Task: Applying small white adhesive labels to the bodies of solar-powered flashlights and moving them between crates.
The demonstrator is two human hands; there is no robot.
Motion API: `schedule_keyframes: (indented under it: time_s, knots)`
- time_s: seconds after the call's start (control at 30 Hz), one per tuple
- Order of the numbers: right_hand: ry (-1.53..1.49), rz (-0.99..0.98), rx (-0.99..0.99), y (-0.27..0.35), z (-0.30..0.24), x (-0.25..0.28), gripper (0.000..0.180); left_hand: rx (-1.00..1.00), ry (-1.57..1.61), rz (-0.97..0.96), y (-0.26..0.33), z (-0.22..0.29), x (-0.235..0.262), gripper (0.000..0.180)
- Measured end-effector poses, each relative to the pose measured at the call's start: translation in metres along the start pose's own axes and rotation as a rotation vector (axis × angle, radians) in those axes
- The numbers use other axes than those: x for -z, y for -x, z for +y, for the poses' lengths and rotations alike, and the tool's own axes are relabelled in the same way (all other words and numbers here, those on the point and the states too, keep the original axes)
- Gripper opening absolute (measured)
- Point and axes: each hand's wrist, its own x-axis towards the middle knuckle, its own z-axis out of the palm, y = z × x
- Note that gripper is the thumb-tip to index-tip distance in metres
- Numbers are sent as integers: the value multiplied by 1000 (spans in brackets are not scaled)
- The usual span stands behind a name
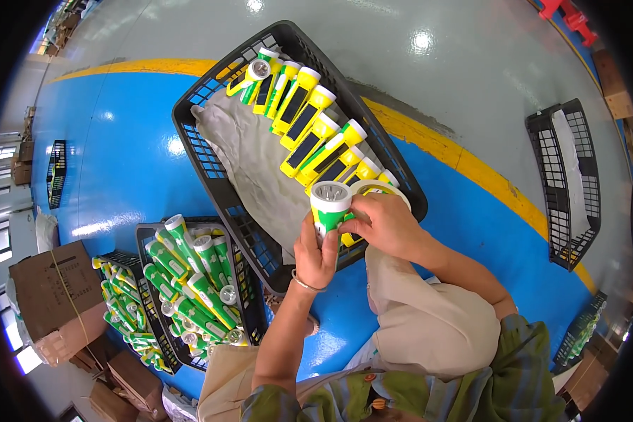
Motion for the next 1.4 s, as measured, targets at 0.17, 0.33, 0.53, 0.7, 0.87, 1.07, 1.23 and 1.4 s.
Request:
schedule_keyframes:
  time_s: [0.17,0.33,0.53,0.7,0.87,1.07,1.23,1.4]
  knots:
    - [-109,23,34,2,2,-5,24,-6,15,-54,-2,15,6,41]
    - [-198,-43,-43,1,-1,-3,23,6,-12,-65,-1,17,8,50]
    - [-171,-204,18,-2,2,6,20,476,496,-181,-2,0,30,55]
    - [-166,-309,-8,-1,-5,6,14,523,736,-158,-2,2,32,47]
    - [-189,-255,28,-2,-2,3,11,588,684,-125,-4,7,30,46]
    - [-76,-300,382,10,-24,-20,12,626,434,275,1,-27,37,26]
    - [-147,-221,320,18,-7,-19,12,711,-604,596,40,-100,150,31]
    - [-193,-154,258,7,-10,-8,11,1087,-1006,824,190,-156,312,51]
